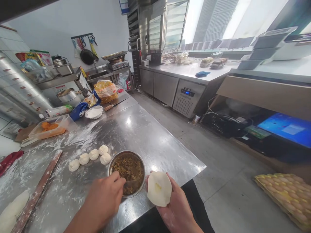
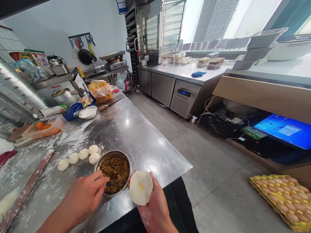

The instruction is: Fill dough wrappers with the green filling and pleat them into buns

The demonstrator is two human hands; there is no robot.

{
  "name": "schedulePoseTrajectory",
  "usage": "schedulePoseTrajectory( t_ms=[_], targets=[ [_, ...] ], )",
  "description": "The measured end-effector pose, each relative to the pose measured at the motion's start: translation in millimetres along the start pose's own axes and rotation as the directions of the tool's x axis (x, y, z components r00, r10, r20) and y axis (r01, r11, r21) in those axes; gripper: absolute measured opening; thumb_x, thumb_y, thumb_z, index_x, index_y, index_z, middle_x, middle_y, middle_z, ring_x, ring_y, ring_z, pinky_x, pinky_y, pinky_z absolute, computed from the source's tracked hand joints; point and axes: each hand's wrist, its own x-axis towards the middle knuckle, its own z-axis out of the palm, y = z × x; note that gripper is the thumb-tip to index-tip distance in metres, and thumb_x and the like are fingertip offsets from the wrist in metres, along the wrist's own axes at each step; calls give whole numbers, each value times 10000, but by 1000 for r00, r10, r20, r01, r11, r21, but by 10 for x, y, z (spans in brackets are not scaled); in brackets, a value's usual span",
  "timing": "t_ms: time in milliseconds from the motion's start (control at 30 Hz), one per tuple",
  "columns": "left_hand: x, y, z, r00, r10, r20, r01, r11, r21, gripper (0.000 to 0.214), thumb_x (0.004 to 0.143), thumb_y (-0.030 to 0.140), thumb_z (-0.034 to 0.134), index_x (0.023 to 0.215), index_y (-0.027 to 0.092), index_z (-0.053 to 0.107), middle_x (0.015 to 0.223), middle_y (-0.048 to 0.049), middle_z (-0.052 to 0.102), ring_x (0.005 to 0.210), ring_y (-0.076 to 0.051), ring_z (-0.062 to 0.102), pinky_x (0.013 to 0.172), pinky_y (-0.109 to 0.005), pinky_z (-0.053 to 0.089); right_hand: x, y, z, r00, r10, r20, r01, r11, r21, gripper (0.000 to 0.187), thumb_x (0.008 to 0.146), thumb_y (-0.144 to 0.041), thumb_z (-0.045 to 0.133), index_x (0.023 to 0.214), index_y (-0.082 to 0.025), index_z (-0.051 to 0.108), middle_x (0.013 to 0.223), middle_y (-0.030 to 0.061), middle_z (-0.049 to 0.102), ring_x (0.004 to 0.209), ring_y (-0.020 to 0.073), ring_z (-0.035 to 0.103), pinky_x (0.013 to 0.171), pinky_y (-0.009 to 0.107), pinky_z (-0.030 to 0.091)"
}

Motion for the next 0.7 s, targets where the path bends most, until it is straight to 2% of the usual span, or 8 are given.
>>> schedulePoseTrajectory(
  t_ms=[67,200,300,400,500,600,633,700],
  targets=[
    [50,-86,45,998,-63,22,62,998,26,377,1032,226,379,1181,353,702,1042,-9,686,822,-208,728,673,-342,468,-11,-21,-10,1000,-2,-9,2,1000,-1,303,871,-374,705,1006,-110,771,951,139,810,996,328,767,811,385,646],
    [8,-153,36,993,-108,45,105,993,60,365,1032,222,377,1129,319,715,1026,-24,686,802,-200,726,660,-327,444,-6,-8,-36,1000,13,11,-13,1000,3,305,836,-401,751,994,-141,778,987,124,817,1015,335,764,824,392,647],
    [-43,-74,-44,999,-39,30,39,999,20,335,1035,229,390,1107,328,702,1029,-9,681,818,-174,716,668,-310,438,5,32,-36,999,14,46,-14,1000,-5,325,830,-427,772,1006,-154,786,991,112,821,1059,340,754,842,392,642],
    [29,-31,-88,997,30,69,-34,998,49,288,1014,224,428,1032,321,698,1004,9,674,799,-168,707,636,-305,420,-7,55,3,997,28,69,-25,999,-48,381,859,-469,748,1024,-130,795,1021,123,821,1106,340,738,884,381,625],
    [151,-121,-89,997,-43,61,35,990,134,309,1007,188,402,1041,281,695,1029,-17,669,813,-194,713,616,-317,410,-54,39,57,999,21,42,-15,990,-143,439,885,-494,717,1067,-103,801,1085,134,815,1145,324,724,896,329,604],
    [145,-265,-115,993,-120,19,115,978,174,362,1018,174,350,1099,251,694,1046,-54,659,825,-222,713,620,-336,416,-104,15,84,1000,3,26,2,977,-213,473,875,-529,717,1080,-112,809,1138,134,807,1178,324,707,864,303,597],
    [112,-303,-131,993,-118,10,115,979,168,368,1024,185,345,1114,260,694,1040,-52,657,822,-219,709,627,-337,421,-114,11,86,1000,1,25,5,975,-223,478,866,-540,723,1077,-120,812,1147,132,805,1186,329,702,857,307,597],
    [35,-347,-160,999,-44,23,41,993,114,356,1028,211,369,1127,308,697,1022,-27,659,818,-195,700,654,-330,433,-121,13,84,1000,-2,22,7,973,-232,483,848,-557,736,1067,-135,818,1151,125,806,1193,338,697,856,319,596]
  ],
)
